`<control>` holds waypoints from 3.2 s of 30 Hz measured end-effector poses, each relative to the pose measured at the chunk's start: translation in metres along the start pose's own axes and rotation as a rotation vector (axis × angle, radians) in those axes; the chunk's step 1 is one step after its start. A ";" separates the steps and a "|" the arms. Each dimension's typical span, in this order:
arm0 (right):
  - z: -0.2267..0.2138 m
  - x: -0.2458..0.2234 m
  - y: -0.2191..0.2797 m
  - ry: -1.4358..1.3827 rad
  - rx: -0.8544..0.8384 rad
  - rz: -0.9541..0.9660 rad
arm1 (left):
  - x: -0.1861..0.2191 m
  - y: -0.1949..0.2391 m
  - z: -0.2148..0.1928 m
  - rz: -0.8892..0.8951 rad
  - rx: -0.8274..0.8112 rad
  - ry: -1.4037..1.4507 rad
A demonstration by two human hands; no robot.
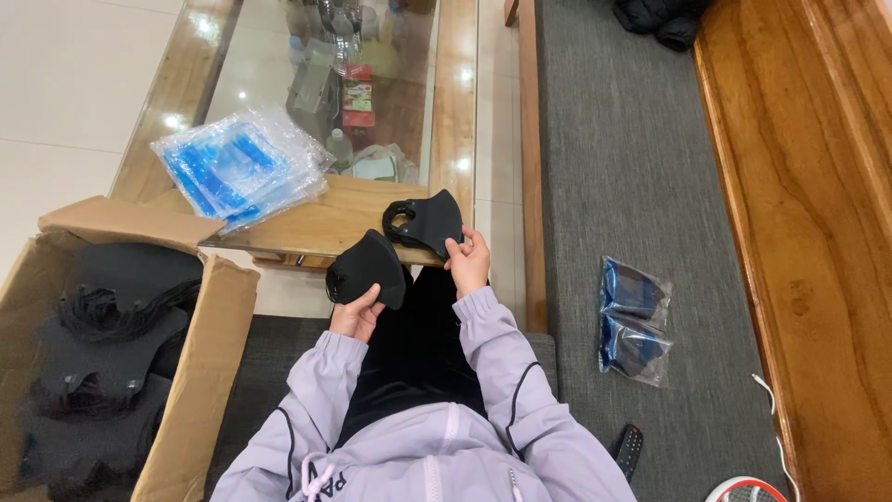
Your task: Packaging black fabric face masks into individual plastic bags at a table
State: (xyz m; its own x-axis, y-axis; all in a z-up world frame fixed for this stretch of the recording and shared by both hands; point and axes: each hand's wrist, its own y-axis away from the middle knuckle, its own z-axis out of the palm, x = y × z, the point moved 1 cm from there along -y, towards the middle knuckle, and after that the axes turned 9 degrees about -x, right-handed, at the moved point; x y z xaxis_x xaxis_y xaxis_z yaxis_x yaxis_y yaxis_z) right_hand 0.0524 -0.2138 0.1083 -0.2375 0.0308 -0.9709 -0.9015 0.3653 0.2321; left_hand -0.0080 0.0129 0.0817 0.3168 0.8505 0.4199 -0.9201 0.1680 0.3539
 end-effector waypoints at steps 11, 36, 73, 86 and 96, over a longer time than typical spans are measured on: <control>-0.003 -0.068 0.044 0.613 0.027 -0.065 | 0.010 0.008 0.017 -0.009 -0.014 -0.015; 0.002 -0.027 0.045 1.051 0.005 -0.668 | -0.002 -0.003 0.006 -0.030 0.010 -0.074; 0.046 -0.094 0.103 0.611 -0.331 -0.518 | 0.002 0.006 0.021 -0.151 0.008 -0.218; 0.053 -0.097 0.115 0.601 -0.224 -0.800 | -0.002 0.001 0.011 -0.174 -0.012 -0.251; 0.055 -0.111 0.131 0.824 -0.049 -0.974 | -0.003 0.001 0.012 -0.153 -0.030 -0.244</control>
State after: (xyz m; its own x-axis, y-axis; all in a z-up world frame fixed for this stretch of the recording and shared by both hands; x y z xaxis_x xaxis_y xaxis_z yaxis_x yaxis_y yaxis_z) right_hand -0.0198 -0.1185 0.2431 0.3885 -0.8198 -0.4207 -0.8372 -0.1233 -0.5328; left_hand -0.0070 0.0047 0.0909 0.4955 0.6693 0.5536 -0.8624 0.3034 0.4052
